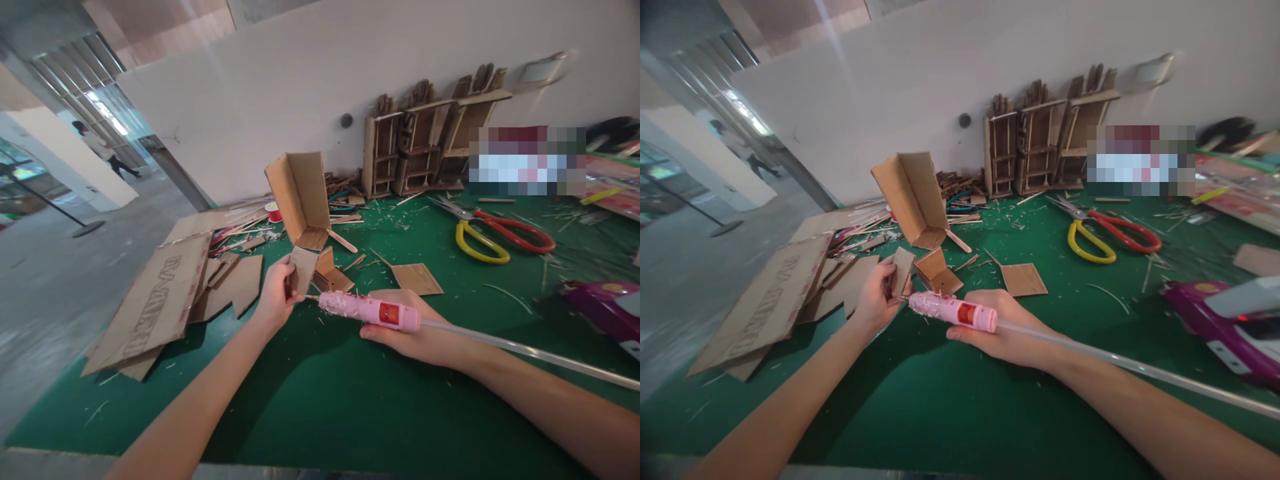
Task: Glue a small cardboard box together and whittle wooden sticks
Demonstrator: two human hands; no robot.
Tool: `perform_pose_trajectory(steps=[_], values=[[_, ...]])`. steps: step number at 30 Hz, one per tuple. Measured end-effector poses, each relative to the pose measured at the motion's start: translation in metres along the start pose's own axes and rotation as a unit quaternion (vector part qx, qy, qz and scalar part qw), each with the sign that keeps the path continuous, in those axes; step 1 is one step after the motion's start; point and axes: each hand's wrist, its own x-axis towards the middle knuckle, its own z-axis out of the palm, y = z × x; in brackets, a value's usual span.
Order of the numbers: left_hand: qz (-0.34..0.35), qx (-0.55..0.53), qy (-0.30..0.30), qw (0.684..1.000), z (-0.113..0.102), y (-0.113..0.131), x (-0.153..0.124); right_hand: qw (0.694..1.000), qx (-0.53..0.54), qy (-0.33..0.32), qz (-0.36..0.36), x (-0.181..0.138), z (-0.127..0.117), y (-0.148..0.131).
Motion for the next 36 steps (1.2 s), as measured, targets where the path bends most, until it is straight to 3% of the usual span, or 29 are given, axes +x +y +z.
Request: perform_pose_trajectory(steps=[10, 20, 36], values=[[0.003, -0.003, -0.007, 1.0, 0.0, 0.0, 0.0, 1.0, -0.004, 0.01, -0.009, 0.0, -0.001, -0.002], [0.011, 0.017, -0.035, 0.999, 0.0, 0.002, -0.003, 0.988, 0.05, 0.137, 0.053, -0.002, 0.002, 0.005], [0.019, 0.032, -0.035, 0.999, -0.001, 0.0, -0.003, 0.988, 0.037, 0.128, 0.077, 0.0, -0.002, -0.002]])
